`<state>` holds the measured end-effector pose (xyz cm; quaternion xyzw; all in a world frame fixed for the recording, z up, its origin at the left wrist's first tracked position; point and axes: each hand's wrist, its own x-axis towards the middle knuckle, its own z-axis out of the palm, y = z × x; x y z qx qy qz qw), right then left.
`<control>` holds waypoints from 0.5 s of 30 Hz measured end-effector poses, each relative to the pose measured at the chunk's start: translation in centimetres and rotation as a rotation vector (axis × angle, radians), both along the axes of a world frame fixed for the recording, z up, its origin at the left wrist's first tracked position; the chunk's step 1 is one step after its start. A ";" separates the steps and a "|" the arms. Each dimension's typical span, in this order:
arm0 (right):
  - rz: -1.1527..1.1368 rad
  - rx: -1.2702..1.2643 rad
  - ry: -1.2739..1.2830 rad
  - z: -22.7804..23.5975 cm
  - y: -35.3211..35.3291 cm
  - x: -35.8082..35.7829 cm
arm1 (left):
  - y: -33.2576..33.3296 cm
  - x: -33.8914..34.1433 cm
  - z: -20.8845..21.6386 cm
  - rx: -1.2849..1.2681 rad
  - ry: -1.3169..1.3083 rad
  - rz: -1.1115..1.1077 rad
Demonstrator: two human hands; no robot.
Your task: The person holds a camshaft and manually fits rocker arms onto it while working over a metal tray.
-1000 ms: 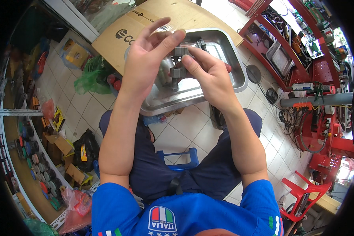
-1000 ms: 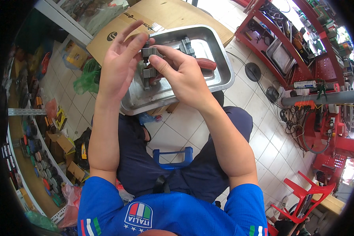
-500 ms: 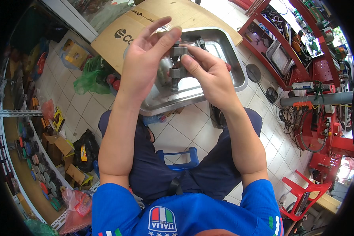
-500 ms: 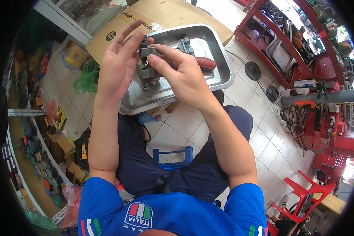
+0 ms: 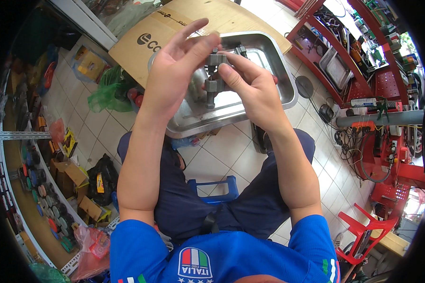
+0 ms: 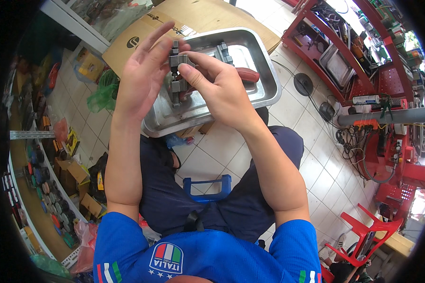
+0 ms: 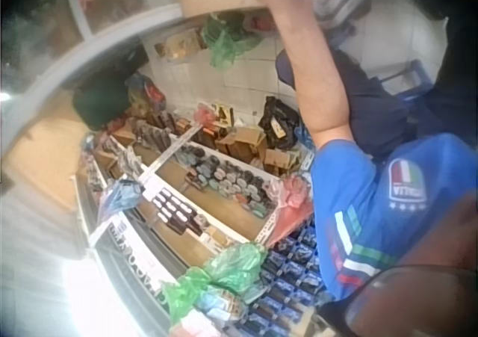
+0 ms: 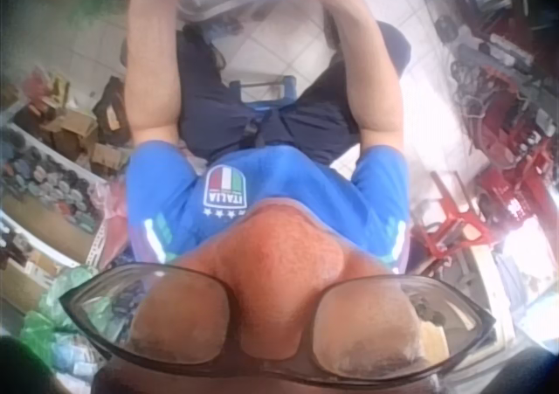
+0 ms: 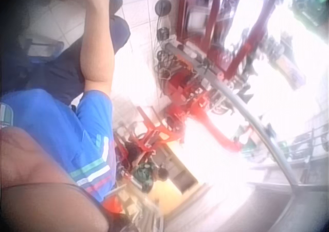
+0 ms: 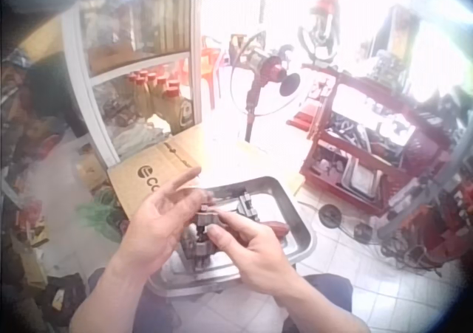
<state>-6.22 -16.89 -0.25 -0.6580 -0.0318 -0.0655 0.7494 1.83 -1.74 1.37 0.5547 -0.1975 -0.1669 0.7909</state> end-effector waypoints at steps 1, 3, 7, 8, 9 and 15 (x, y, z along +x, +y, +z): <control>0.003 -0.016 -0.004 0.1 0.0 0.0 | 0.1 0.0 -0.2 0.076 -0.057 0.032; -0.006 0.005 -0.010 0.0 0.0 0.0 | 0.4 0.5 -0.4 0.046 0.014 -0.012; -0.024 0.060 0.010 0.2 0.0 -0.1 | 0.4 0.3 0.3 -0.047 0.085 -0.094; -0.018 0.050 0.022 0.4 0.0 -0.1 | 0.3 0.2 0.1 -0.003 0.037 -0.063; -0.012 0.031 0.011 0.3 0.0 -0.1 | 0.2 0.1 -0.2 0.041 -0.011 -0.031; 0.047 -0.013 0.043 0.2 -0.3 -0.1 | 0.6 0.4 0.0 -0.015 0.061 -0.146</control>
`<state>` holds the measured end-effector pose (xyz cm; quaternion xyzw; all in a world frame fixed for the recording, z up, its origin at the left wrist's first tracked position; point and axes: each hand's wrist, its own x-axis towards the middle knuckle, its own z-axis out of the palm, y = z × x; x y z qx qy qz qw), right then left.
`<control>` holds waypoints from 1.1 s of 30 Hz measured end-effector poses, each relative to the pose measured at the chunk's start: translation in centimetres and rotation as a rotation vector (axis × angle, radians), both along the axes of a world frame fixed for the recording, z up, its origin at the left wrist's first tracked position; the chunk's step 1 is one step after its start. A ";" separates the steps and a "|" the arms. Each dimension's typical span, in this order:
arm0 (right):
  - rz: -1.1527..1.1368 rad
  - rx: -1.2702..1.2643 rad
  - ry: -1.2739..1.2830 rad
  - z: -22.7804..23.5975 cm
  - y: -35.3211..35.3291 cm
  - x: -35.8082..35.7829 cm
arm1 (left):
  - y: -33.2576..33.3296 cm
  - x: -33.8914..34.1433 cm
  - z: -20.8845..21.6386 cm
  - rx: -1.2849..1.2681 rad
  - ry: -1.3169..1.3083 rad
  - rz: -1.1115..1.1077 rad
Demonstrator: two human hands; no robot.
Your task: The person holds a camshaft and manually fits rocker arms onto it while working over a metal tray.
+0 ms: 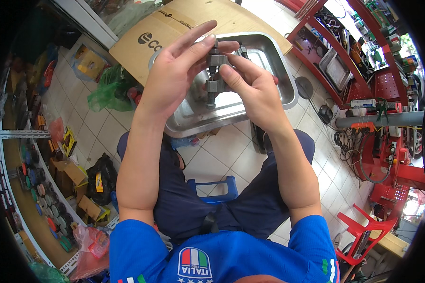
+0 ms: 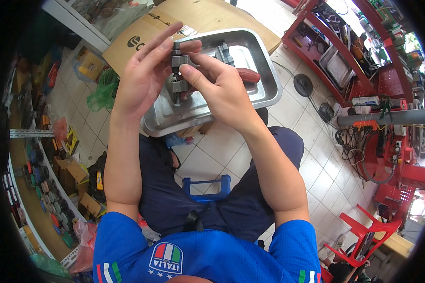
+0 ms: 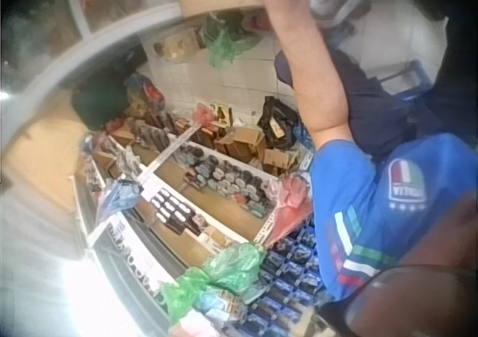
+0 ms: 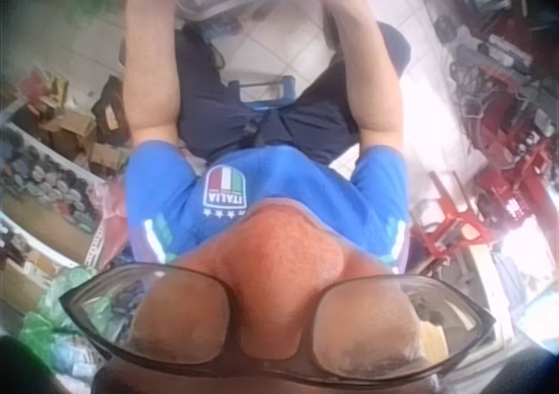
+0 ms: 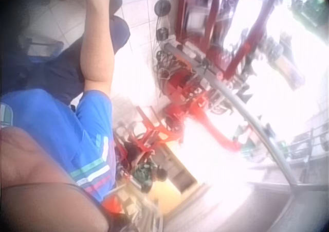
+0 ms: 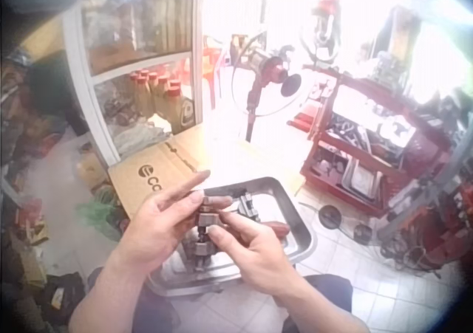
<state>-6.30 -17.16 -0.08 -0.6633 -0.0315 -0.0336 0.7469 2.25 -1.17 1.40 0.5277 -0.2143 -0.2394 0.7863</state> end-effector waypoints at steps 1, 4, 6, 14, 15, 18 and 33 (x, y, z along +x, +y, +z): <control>-0.005 0.004 -0.001 0.1 0.0 0.0 | 0.0 0.0 0.1 -0.038 0.042 -0.013; -0.033 0.034 -0.025 0.2 0.1 0.0 | 0.2 0.1 0.2 -0.044 0.028 -0.021; -0.052 0.019 -0.048 0.1 0.2 0.0 | 0.5 0.3 0.1 0.021 -0.033 -0.006; -0.036 -0.065 -0.033 -0.1 0.0 0.0 | 0.7 0.6 0.3 0.067 -0.023 -0.021; -0.041 -0.070 -0.029 -0.1 0.0 0.0 | 0.9 0.7 0.1 0.093 -0.066 -0.008; -0.049 -0.074 -0.047 0.0 0.2 -0.2 | 0.5 0.2 0.0 0.171 -0.184 0.050; -0.135 -0.189 -0.082 -0.7 -1.9 -0.5 | 2.4 1.1 -0.5 -0.018 -0.052 -0.018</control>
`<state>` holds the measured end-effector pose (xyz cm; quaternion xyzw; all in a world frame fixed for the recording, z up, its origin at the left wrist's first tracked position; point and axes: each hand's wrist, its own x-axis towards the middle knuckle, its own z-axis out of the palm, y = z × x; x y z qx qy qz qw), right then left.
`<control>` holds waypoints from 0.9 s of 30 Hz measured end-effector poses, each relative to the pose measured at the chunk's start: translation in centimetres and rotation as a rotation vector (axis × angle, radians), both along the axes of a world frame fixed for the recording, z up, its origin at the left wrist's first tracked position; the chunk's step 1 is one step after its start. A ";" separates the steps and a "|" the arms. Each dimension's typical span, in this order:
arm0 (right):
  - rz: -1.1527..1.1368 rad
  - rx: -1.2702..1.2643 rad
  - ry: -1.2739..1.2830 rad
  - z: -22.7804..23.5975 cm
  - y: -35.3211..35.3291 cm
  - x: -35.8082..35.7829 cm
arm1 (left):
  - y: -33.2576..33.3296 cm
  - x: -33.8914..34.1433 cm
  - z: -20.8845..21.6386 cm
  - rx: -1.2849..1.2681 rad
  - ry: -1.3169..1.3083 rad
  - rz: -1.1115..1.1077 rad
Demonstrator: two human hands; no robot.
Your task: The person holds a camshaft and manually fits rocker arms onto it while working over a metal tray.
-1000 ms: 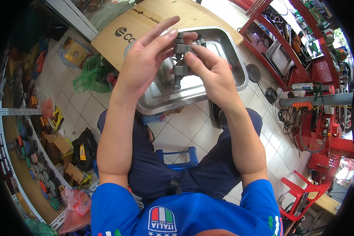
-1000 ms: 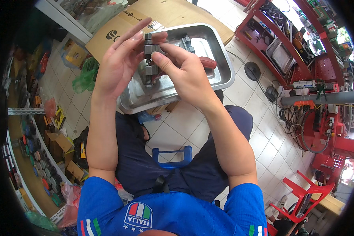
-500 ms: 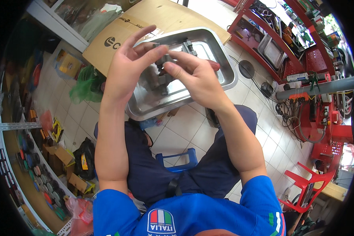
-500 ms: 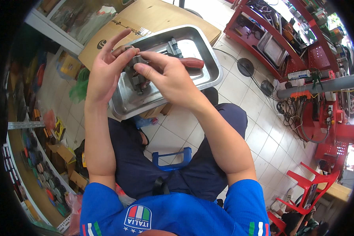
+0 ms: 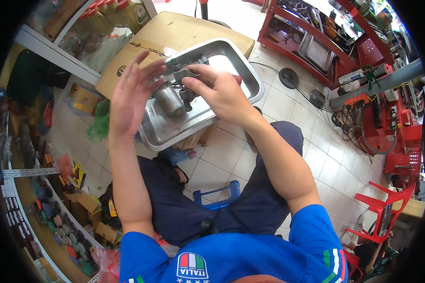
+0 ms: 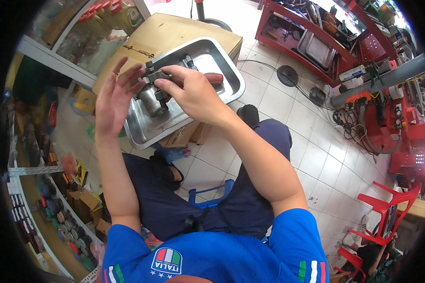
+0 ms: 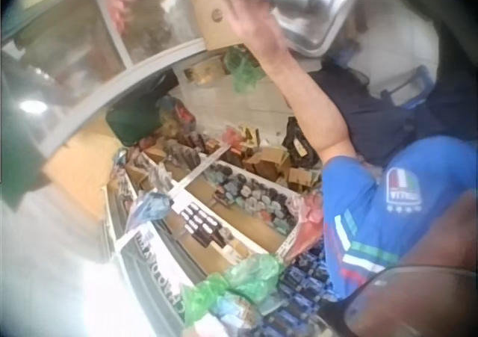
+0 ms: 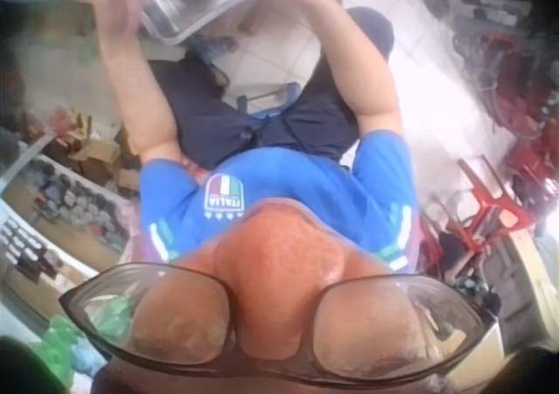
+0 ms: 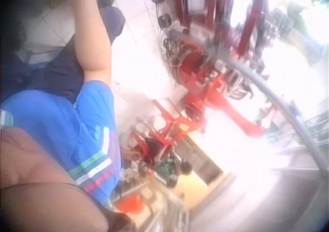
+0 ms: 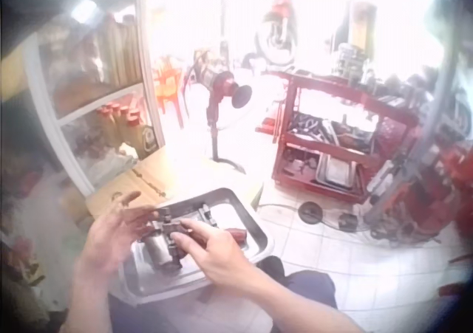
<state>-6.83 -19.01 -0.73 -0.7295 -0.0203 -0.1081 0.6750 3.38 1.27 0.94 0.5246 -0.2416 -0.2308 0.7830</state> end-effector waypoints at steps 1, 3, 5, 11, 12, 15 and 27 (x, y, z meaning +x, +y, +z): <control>0.018 0.032 -0.025 -0.2 0.1 0.0 | -0.7 -0.6 -0.1 -0.005 0.007 -0.023; 0.023 0.065 -0.042 -0.6 -0.2 -0.2 | -2.3 -1.9 0.3 0.025 -0.016 -0.071; -0.003 0.063 -0.035 -0.3 -0.7 -0.6 | -2.0 -2.0 1.2 0.029 -0.042 -0.117; -0.027 -0.030 -0.046 0.8 -1.4 -1.1 | -2.3 -2.2 4.4 0.196 -0.136 0.154; -0.010 -0.009 -0.083 0.7 -1.2 -1.1 | -2.9 -2.4 4.5 0.207 -0.108 0.104; -0.018 -0.036 -0.075 1.7 -1.3 -1.7 | -4.1 -3.8 5.7 0.222 -0.056 0.019; -0.172 -0.148 -0.211 0.6 -2.1 -1.4 | -5.1 -6.0 7.6 0.352 -0.184 0.123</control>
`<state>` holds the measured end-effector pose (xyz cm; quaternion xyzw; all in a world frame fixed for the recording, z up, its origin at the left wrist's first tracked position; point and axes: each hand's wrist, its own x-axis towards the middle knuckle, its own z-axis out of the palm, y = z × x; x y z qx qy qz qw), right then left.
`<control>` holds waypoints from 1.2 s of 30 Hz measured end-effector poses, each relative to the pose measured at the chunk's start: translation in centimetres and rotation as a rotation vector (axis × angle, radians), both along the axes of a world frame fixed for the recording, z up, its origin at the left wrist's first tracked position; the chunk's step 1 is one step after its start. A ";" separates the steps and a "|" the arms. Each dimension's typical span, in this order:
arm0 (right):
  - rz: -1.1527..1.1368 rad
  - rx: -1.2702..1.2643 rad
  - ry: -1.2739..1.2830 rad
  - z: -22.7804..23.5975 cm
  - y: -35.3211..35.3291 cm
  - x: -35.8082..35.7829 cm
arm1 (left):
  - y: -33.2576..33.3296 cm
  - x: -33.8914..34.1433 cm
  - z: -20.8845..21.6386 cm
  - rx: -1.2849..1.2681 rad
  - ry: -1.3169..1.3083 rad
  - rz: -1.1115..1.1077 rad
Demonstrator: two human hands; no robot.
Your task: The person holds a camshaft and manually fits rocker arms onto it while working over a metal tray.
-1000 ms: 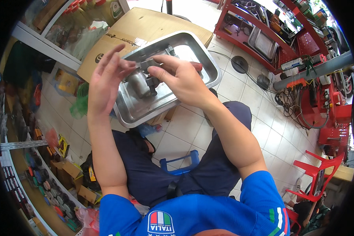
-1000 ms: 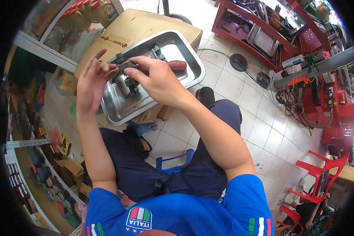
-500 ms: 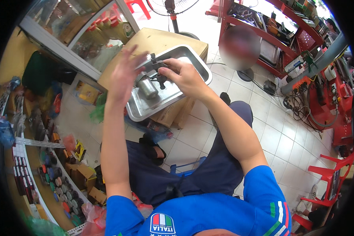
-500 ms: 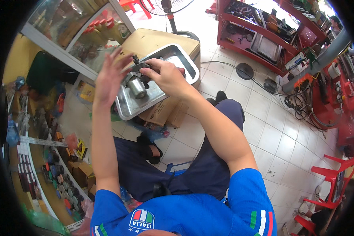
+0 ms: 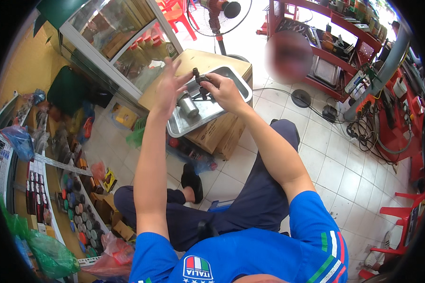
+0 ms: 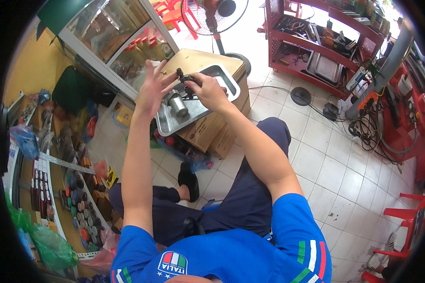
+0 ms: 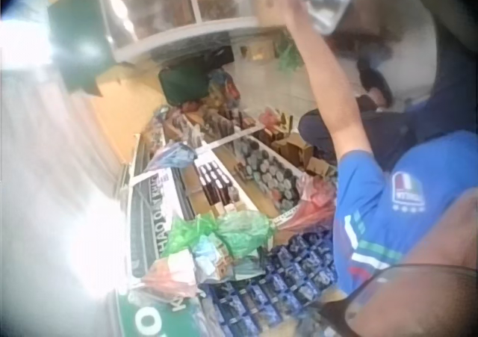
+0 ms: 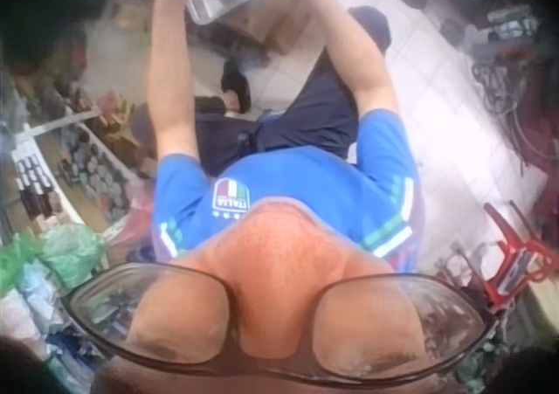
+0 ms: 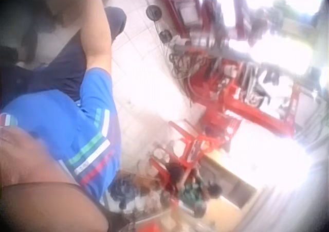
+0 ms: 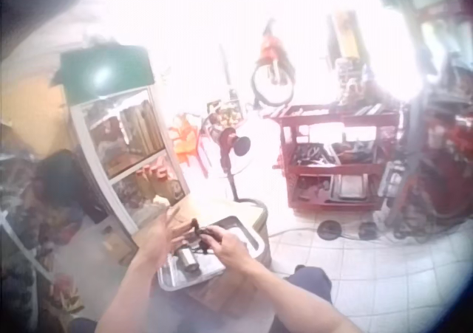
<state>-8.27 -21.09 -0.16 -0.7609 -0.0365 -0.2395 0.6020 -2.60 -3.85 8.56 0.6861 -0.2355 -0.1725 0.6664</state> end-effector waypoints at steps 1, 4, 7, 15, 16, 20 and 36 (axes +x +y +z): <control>-0.009 -0.013 -0.011 0.2 0.1 -0.1 | 0.6 0.1 0.2 0.005 0.008 0.033; -0.007 -0.015 -0.043 0.5 0.8 -0.4 | 1.3 0.6 0.2 0.031 -0.002 0.123; 0.034 -0.005 -0.055 0.7 1.6 -0.8 | -0.7 0.0 -0.5 -0.016 -0.046 0.039; -0.156 0.099 -0.084 -2.5 0.0 0.2 | 0.1 -0.6 -0.2 0.050 0.002 0.057; -0.187 0.025 -0.036 -2.2 0.6 -0.1 | 0.0 -0.3 -0.4 0.042 -0.038 0.093; -0.115 -0.025 0.015 2.2 3.6 -2.4 | -0.5 0.8 -1.1 0.000 -0.046 0.183; -0.233 0.074 0.034 1.9 1.5 -0.6 | -0.6 -1.1 1.0 -0.081 0.027 -0.083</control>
